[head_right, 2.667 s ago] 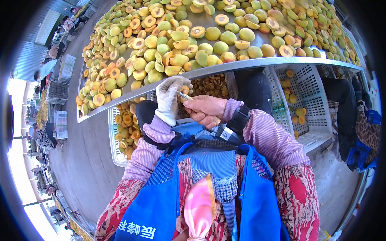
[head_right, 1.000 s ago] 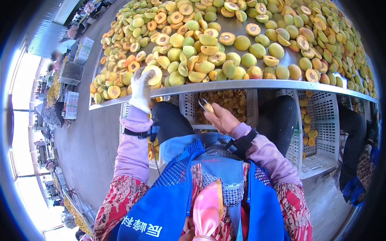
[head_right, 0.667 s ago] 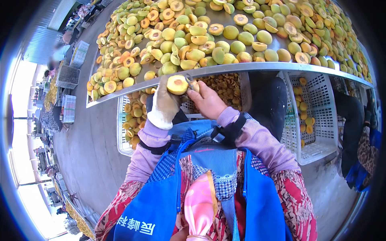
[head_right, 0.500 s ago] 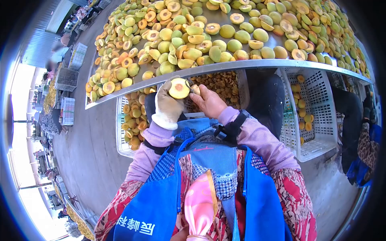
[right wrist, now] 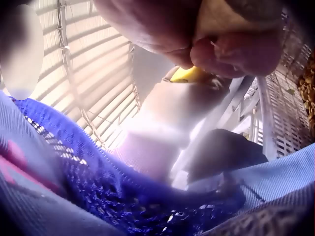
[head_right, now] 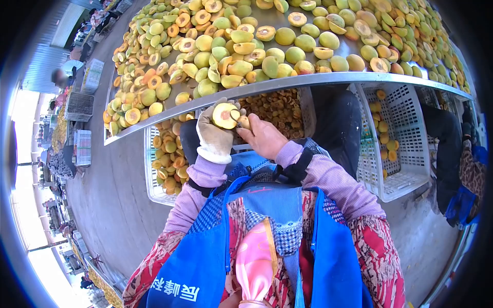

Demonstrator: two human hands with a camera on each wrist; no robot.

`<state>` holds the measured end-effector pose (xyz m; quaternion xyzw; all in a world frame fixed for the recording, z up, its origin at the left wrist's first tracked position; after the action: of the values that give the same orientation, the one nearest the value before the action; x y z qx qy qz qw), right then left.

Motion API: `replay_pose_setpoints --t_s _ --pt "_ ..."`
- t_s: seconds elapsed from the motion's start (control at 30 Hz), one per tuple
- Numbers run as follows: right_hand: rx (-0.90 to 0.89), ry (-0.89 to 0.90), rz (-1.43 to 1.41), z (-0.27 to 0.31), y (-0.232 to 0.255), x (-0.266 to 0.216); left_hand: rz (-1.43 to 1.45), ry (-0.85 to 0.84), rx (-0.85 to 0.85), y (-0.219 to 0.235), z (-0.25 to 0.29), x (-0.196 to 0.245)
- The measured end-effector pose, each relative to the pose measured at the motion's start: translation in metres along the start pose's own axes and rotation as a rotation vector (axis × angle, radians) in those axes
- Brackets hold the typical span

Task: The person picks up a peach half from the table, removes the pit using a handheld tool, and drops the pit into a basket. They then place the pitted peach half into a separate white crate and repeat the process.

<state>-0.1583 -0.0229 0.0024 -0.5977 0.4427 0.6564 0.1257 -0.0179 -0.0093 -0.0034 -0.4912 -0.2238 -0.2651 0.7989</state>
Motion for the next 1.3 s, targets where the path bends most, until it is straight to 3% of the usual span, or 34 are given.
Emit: replay_pose_setpoints --t_s 0.03,0.13,0.4,0.47,0.53,0.63,0.67,0.73,0.77,0.83,0.87,0.93,0.97,1.03,1.07,1.17,1.2,1.3 --pt "0.0 -0.004 0.003 0.0 -0.001 -0.003 -0.159 -0.065 0.022 -0.003 0.001 0.0" --pt "0.124 0.161 -0.013 -0.003 -0.002 -0.011 -0.01 -0.043 -0.035 -0.004 -0.006 -0.006" --pt "0.137 0.138 -0.027 -0.009 -0.008 -0.011 0.083 -0.141 0.021 -0.012 -0.013 -0.009" --pt "0.142 0.142 -0.062 -0.012 -0.003 -0.022 -0.035 -0.28 0.092 -0.017 -0.006 -0.007" --pt "-0.119 -0.206 -0.328 -0.015 0.012 -0.04 -0.102 -0.317 0.071 -0.019 -0.003 -0.002" --pt "-0.195 -0.259 -0.387 -0.017 0.014 -0.036 -0.169 -0.339 0.049 -0.017 -0.006 0.004" --pt "-0.196 -0.258 -0.386 -0.019 0.005 -0.019 -0.124 -0.272 0.024 -0.016 -0.007 0.005" --pt "0.115 0.379 -0.003 -0.022 -0.019 0.02 -0.056 -0.191 0.017 -0.018 -0.008 0.006" --pt "0.116 0.378 -0.003 -0.023 -0.009 0.001 -0.057 -0.191 0.017 -0.019 -0.008 0.006" --pt "-0.125 -0.121 -0.345 -0.02 0.008 -0.028 -0.175 -0.353 0.071 -0.021 -0.008 0.006" --pt "-0.124 -0.122 -0.346 -0.02 0.008 -0.03 -0.176 -0.352 0.071 -0.019 -0.006 0.005" --pt "-0.187 -0.269 -0.423 -0.02 0.01 -0.029 -0.423 -0.52 0.113 -0.019 -0.007 0.003" --pt "-0.182 -0.274 -0.424 -0.019 0.006 -0.021 -0.424 -0.514 0.11 -0.021 -0.007 0.006" --pt "-0.037 0.089 -0.106 -0.021 -0.002 -0.007 -0.195 -0.111 0.081 -0.021 -0.007 0.014" --pt "-0.049 0.123 -0.054 -0.022 0.001 -0.008 -0.197 -0.06 -0.038 -0.015 -0.008 0.015" --pt "-0.069 0.153 -0.025 -0.025 0.005 -0.013 0.035 -0.023 -0.015 -0.013 -0.009 0.012" --pt "-0.028 0.103 -0.023 -0.022 0.002 -0.016 -0.042 -0.086 -0.019 -0.013 -0.01 0.01" --pt "0.047 0.08 0.006 -0.02 -0.007 -0.015 0.052 -0.074 0.007 -0.019 -0.009 0.009"
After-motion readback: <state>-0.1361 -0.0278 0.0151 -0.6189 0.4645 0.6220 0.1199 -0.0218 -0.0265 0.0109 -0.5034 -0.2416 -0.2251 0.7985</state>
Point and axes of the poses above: each hand's wrist, its own z-axis away from the middle knuckle, its own y-axis out of the back of the hand, x = y × z, the point moved 1 cm from there along -z, towards the middle knuckle, and after that the axes turned 15 degrees about y, right-handed, at the moved point
